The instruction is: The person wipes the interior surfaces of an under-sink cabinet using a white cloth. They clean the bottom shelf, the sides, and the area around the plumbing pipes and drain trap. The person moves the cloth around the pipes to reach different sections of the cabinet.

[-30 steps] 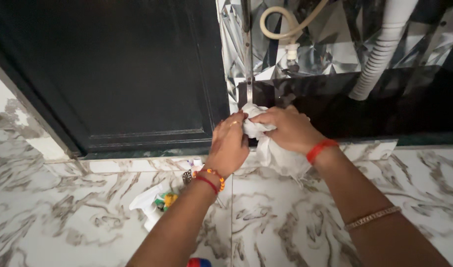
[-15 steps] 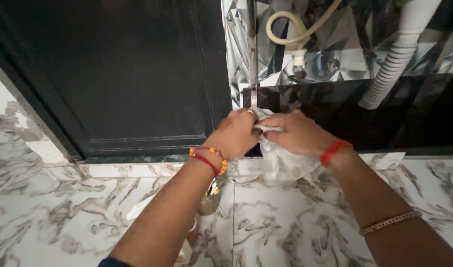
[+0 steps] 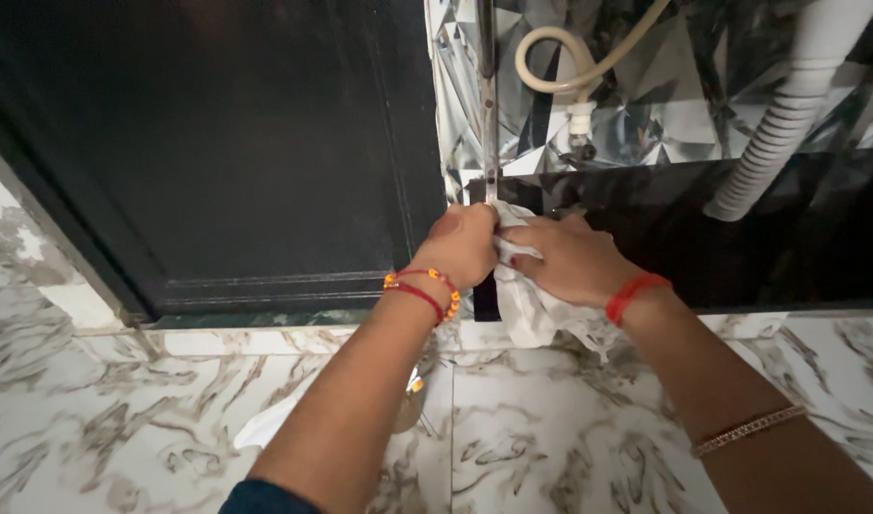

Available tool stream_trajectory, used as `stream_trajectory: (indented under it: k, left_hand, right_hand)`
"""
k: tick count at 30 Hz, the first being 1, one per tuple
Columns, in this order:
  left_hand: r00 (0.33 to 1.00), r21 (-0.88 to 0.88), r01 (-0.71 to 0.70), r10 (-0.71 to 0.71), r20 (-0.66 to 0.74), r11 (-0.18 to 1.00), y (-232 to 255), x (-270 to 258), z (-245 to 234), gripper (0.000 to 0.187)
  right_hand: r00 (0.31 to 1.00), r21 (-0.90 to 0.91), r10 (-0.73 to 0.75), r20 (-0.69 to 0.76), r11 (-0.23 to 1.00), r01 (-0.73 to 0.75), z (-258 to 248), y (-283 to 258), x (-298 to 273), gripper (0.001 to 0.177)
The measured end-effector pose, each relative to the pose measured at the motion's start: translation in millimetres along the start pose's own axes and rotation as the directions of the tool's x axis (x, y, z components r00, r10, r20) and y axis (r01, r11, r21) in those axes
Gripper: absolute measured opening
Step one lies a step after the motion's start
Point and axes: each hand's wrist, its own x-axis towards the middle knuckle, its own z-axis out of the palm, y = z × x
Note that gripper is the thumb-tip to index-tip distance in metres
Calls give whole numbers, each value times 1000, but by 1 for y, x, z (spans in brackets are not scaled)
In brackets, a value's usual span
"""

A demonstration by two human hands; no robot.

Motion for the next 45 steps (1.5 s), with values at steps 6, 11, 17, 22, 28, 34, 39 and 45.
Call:
stream_trajectory:
  k: [6,11,17,22,28,34,39,45]
  left_hand:
    - [982,73,164,-156,-109,984,17,11,44,25]
    - [959,73,190,-169,-226,979,27,9,70,35]
    - [957,68,289,-291,22,955,33,14,58,35]
    - [920,24,392,-392,-5,920,34,23,61,45]
    - [903,-81,416,-422,-85,906,33,23,63,52]
    - [939,17,338,-335,-77,941,32,28,62,46]
    - [933,13,356,-355,-64,934,27,31,68,47]
    - [980,89,97,-79,-181,991,27,33,79,42]
  right_hand:
    - [967,-106,255,-7,961,-254,3,-10,24,42]
    - [928,-240,337,-161,898,-368,15,5,37,45]
    - [970,-191,240,-36,951,-242,5,21,36,49]
    - [956,-186,288,-51,938,-293,5,34,46,50]
    - [940,-234,329,-90,910,-341,12,40,60,49]
    - [997,-119,-5,-72,993,-3,15,66,72,50]
    - [931,-236,365,-11,904,-357,1,55,79,53]
    - [989,-208,135,-63,967,-145,3,67,83,58]
